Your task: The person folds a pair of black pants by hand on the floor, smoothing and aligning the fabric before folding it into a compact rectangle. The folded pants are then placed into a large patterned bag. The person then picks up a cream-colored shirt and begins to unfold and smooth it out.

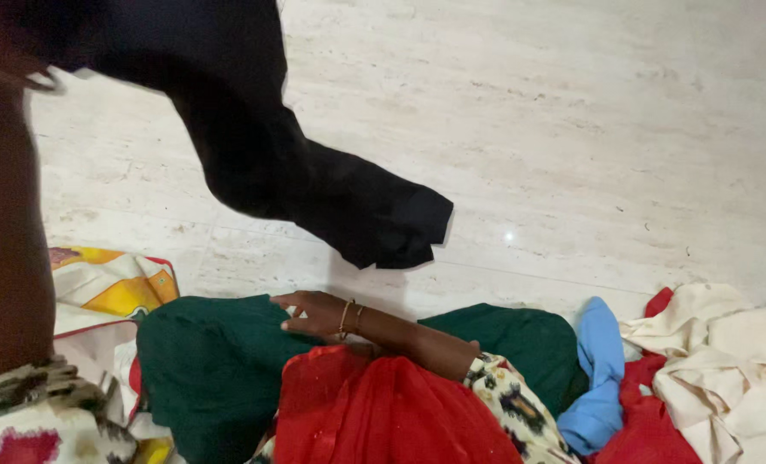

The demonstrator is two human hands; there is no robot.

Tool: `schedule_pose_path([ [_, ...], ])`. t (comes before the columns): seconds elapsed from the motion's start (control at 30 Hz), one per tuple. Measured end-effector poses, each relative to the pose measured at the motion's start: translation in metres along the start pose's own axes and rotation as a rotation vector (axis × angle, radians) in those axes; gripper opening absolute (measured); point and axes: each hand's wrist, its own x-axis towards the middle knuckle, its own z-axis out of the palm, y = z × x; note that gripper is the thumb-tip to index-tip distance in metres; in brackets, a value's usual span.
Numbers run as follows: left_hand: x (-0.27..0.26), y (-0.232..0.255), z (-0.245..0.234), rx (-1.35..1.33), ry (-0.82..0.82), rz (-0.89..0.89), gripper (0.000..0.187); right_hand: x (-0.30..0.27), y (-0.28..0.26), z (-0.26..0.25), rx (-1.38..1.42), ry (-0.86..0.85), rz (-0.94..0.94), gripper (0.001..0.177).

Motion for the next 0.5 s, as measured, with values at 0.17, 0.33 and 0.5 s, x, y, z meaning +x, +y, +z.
schedule_pose_path([
  [0.17,-0.011,-0.038,-0.013,0.154,-0.017,-0.084,0.077,0.057,-0.047,-0.021,0.154,0.181,-0.083,0.091],
  [0.33,-0.013,-0.064,-0.013,0.246,-0.01,-0.078,0.081,0.118,-0.007,-0.096,0.219,0.649,0.021,0.102],
  [0.5,-0.006,-0.094,-0.011,0.313,0.024,-0.038,0.084,0.015,0.072,-0.236,0.047,0.957,0.202,0.088],
])
